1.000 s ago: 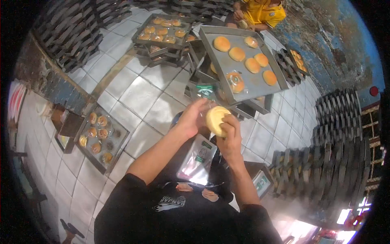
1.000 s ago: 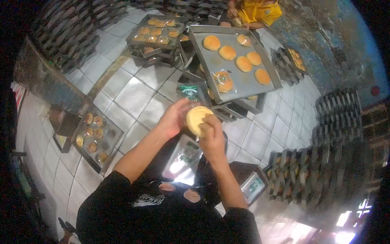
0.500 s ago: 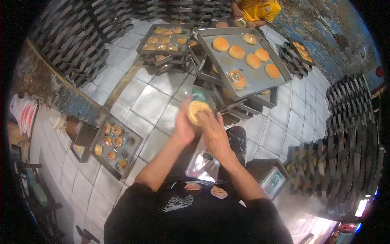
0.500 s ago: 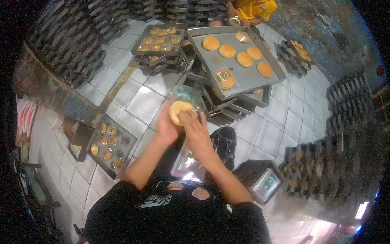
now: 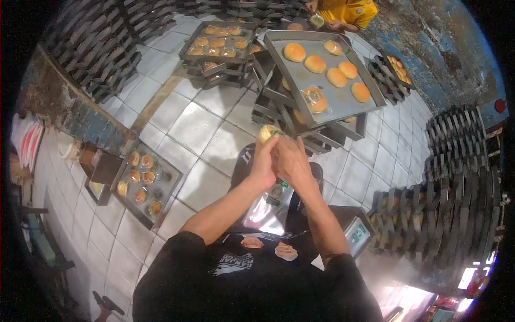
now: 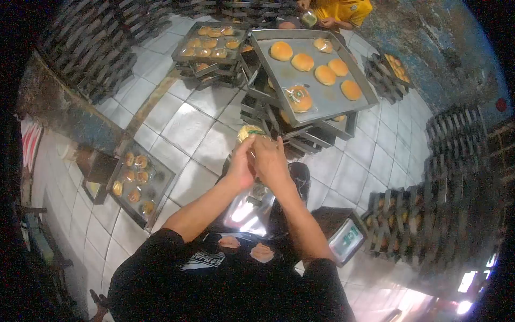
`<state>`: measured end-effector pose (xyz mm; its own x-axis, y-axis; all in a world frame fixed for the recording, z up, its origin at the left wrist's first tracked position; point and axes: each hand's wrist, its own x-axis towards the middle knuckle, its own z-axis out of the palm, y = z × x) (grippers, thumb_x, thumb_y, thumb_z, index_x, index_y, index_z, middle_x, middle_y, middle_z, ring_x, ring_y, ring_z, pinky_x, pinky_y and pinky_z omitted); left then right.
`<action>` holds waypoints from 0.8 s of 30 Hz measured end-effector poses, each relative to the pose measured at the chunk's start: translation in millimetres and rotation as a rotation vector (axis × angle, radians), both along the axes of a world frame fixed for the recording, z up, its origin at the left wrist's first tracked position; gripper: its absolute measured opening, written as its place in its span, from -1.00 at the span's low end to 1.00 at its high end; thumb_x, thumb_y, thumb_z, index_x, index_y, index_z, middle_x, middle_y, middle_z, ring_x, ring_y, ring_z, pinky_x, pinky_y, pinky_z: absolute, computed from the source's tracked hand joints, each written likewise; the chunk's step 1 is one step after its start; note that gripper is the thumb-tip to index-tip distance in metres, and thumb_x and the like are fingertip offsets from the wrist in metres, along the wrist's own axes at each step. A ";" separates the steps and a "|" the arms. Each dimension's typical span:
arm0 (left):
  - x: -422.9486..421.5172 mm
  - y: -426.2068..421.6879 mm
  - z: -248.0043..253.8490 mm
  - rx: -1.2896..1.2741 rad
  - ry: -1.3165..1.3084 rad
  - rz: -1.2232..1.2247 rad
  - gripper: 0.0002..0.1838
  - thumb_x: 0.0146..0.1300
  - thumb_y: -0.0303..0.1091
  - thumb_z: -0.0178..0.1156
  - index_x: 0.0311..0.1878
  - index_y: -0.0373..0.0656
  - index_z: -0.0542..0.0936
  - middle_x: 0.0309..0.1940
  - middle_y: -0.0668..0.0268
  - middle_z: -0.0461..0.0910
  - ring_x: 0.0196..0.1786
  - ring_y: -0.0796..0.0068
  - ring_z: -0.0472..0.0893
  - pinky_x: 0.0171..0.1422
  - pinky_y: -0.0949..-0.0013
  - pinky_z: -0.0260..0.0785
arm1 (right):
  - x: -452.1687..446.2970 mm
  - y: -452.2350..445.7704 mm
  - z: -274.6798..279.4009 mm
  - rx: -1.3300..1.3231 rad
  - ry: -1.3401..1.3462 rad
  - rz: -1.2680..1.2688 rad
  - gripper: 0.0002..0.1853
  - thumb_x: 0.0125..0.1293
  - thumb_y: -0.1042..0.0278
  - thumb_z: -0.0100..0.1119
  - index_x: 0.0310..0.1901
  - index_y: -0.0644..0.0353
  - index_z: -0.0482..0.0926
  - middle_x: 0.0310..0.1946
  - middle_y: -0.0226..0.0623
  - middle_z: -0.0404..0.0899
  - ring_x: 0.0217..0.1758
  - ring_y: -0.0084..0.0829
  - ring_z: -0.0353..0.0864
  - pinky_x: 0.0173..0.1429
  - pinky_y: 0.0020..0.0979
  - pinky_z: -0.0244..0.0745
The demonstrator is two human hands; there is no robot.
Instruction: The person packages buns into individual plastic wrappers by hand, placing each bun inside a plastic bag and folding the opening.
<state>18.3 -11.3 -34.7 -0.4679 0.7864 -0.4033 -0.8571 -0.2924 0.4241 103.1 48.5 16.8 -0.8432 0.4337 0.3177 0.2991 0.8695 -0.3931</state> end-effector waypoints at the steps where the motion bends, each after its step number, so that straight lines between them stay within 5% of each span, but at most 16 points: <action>1: -5.2 -3.4 10.4 0.047 -0.064 0.001 -0.66 0.50 -0.06 0.17 0.16 -0.04 0.57 0.00 0.28 0.67 0.07 0.29 0.68 0.28 0.14 0.51 | -1.8 -7.8 18.5 -0.159 0.098 0.060 -0.64 0.34 0.45 0.25 0.17 0.24 0.59 0.05 0.01 0.66 0.13 0.04 0.63 0.33 -0.04 0.48; 6: -39.2 -10.9 11.3 0.085 -0.107 -0.104 -0.31 0.43 0.33 0.15 0.29 -0.11 0.54 0.17 0.14 0.65 0.19 0.16 0.66 0.36 0.01 0.51 | 8.2 -23.6 30.4 -0.409 0.128 0.075 -0.86 0.31 0.45 0.30 -0.12 0.24 0.63 -0.17 -0.05 0.68 -0.12 -0.17 0.65 0.01 -0.23 0.53; 7: -41.5 -10.6 7.7 0.176 -0.139 -0.167 -0.23 0.47 0.41 0.02 0.34 -0.13 0.50 0.20 0.11 0.63 0.20 0.07 0.65 0.33 -0.10 0.55 | 6.0 -24.7 27.8 -0.558 0.052 0.107 -0.88 0.30 0.45 0.35 -0.21 0.25 0.60 -0.21 -0.11 0.67 -0.17 -0.24 0.64 -0.04 -0.29 0.51; 9: -39.6 -10.9 1.7 0.157 -0.109 -0.117 -0.22 0.50 0.41 -0.05 0.36 -0.13 0.48 0.22 0.10 0.62 0.23 0.06 0.64 0.35 -0.12 0.54 | 15.9 -32.2 32.2 -0.706 -0.021 0.131 -0.85 0.29 0.45 0.39 -0.30 0.27 0.58 -0.26 -0.16 0.67 -0.22 -0.31 0.62 -0.10 -0.36 0.49; 11: -50.8 -5.1 2.4 0.100 -0.009 -0.013 -0.18 0.55 0.43 -0.26 0.42 -0.14 0.43 0.29 0.06 0.57 0.33 0.02 0.58 0.46 -0.18 0.45 | 35.2 -52.7 67.2 -1.538 -0.043 0.893 -0.75 0.29 0.44 0.45 -0.40 0.23 0.50 -0.31 -0.28 0.65 -0.22 -0.39 0.62 -0.13 -0.35 0.48; 14: -70.6 -23.4 9.1 0.126 -0.080 -0.026 -0.11 0.52 0.49 -0.34 0.44 -0.14 0.42 0.32 0.03 0.55 0.36 0.01 0.56 0.47 -0.20 0.44 | 47.2 -47.9 64.1 -1.289 0.030 0.631 -0.88 0.38 0.47 0.36 -0.25 0.23 0.57 -0.12 -0.33 0.64 -0.15 -0.57 0.61 -0.11 -0.44 0.56; 16: -63.5 -21.9 3.3 0.133 -0.179 -0.025 -0.08 0.51 0.51 -0.38 0.44 -0.15 0.41 0.33 0.00 0.54 0.32 -0.07 0.57 0.46 -0.21 0.44 | 22.6 -40.8 40.6 -1.080 0.313 0.094 -0.88 0.35 0.49 0.37 -0.15 0.22 0.60 -0.11 -0.36 0.66 -0.11 -0.53 0.64 -0.05 -0.40 0.57; 19: -46.9 -13.2 -7.2 0.128 -0.198 -0.165 -0.14 0.55 0.45 -0.33 0.39 -0.18 0.44 0.29 0.02 0.56 0.30 -0.09 0.57 0.43 -0.16 0.46 | 20.4 -37.3 21.2 -0.814 0.052 0.135 -0.89 0.36 0.49 0.36 -0.20 0.20 0.58 -0.15 -0.39 0.65 -0.13 -0.54 0.62 -0.06 -0.40 0.55; 23: -70.3 -19.0 3.5 0.024 -0.072 -0.008 -0.25 0.62 0.33 -0.33 0.34 -0.16 0.47 0.25 0.10 0.59 0.31 0.11 0.58 0.41 -0.09 0.47 | 57.0 -45.8 51.1 -1.655 0.071 0.772 -0.84 0.37 0.51 0.35 -0.29 0.17 0.51 -0.22 -0.43 0.63 -0.17 -0.61 0.59 -0.11 -0.49 0.52; 24: -72.0 -27.0 3.2 0.015 -0.075 -0.006 -0.25 0.62 0.33 -0.33 0.34 -0.16 0.47 0.25 0.10 0.59 0.31 0.11 0.58 0.41 -0.09 0.47 | 61.8 -49.8 64.3 -1.687 0.061 0.871 -0.85 0.37 0.53 0.34 -0.28 0.18 0.52 -0.22 -0.44 0.63 -0.18 -0.62 0.58 -0.10 -0.50 0.53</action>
<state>-53.6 -38.3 -31.4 -0.4321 0.7951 -0.4256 -0.8881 -0.2932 0.3541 165.0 -1.3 81.1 -0.9737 -0.2001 0.1093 0.0052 -0.4989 -0.8666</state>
